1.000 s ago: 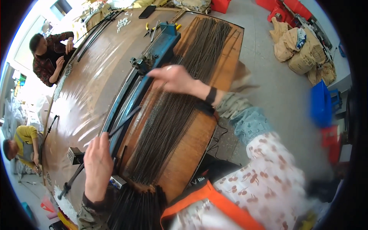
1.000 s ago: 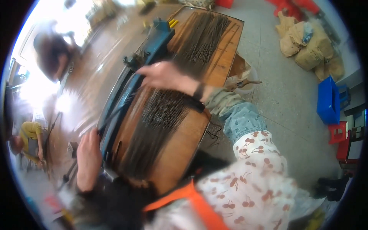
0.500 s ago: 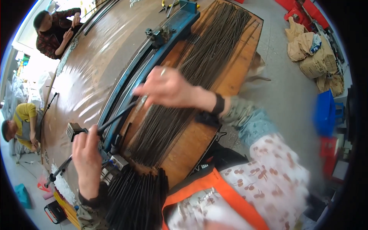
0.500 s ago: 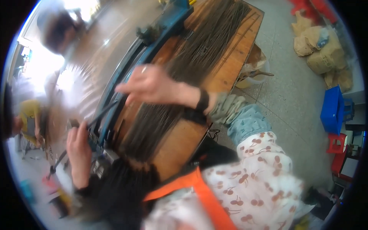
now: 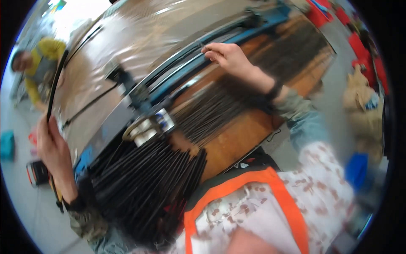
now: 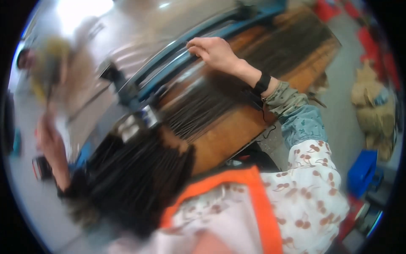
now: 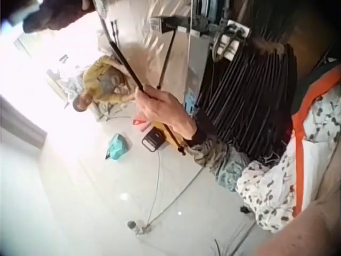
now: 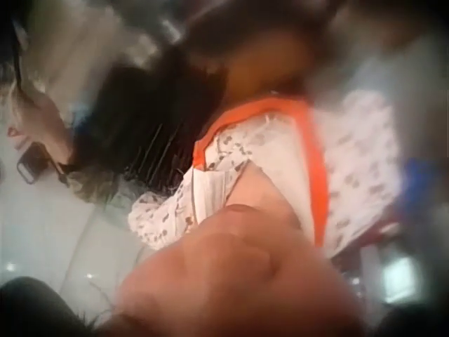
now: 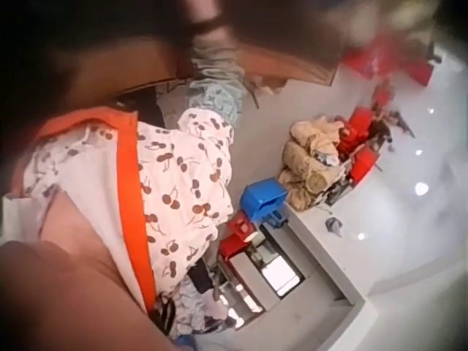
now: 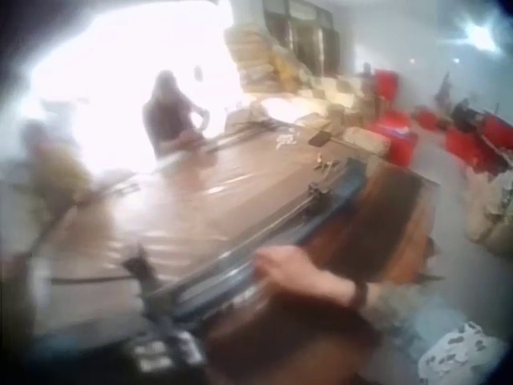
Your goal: Operating a manual weaving machine to process long black strands.
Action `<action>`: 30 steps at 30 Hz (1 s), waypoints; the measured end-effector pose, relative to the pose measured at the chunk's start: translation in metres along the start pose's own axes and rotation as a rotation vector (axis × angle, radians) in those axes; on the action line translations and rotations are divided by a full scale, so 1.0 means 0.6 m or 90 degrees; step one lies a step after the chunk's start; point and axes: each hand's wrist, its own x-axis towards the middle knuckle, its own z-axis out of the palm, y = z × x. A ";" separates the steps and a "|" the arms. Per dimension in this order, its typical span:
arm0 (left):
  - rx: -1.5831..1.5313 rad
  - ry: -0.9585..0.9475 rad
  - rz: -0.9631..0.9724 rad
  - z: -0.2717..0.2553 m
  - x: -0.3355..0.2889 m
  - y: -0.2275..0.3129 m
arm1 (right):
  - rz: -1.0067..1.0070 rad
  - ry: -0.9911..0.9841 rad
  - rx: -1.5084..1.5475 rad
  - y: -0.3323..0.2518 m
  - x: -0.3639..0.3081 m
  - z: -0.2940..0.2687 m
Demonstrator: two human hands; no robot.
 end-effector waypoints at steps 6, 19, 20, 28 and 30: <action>-0.125 0.022 -0.141 -0.057 -0.068 -0.014 | -0.266 -0.142 0.241 -0.223 0.160 0.159; -0.144 -0.076 -0.309 -0.070 -0.224 -0.074 | -0.391 -0.357 -0.108 -0.283 0.203 0.272; -0.147 -0.089 -0.320 -0.063 -0.221 -0.077 | -0.457 -0.335 -0.218 -0.286 0.201 0.278; -0.174 -0.161 -0.234 0.001 -0.223 -0.095 | -0.426 -0.020 -0.418 -0.048 0.138 0.006; -0.172 -0.201 -0.162 0.041 -0.188 -0.057 | -0.334 0.009 -0.478 0.018 0.125 -0.086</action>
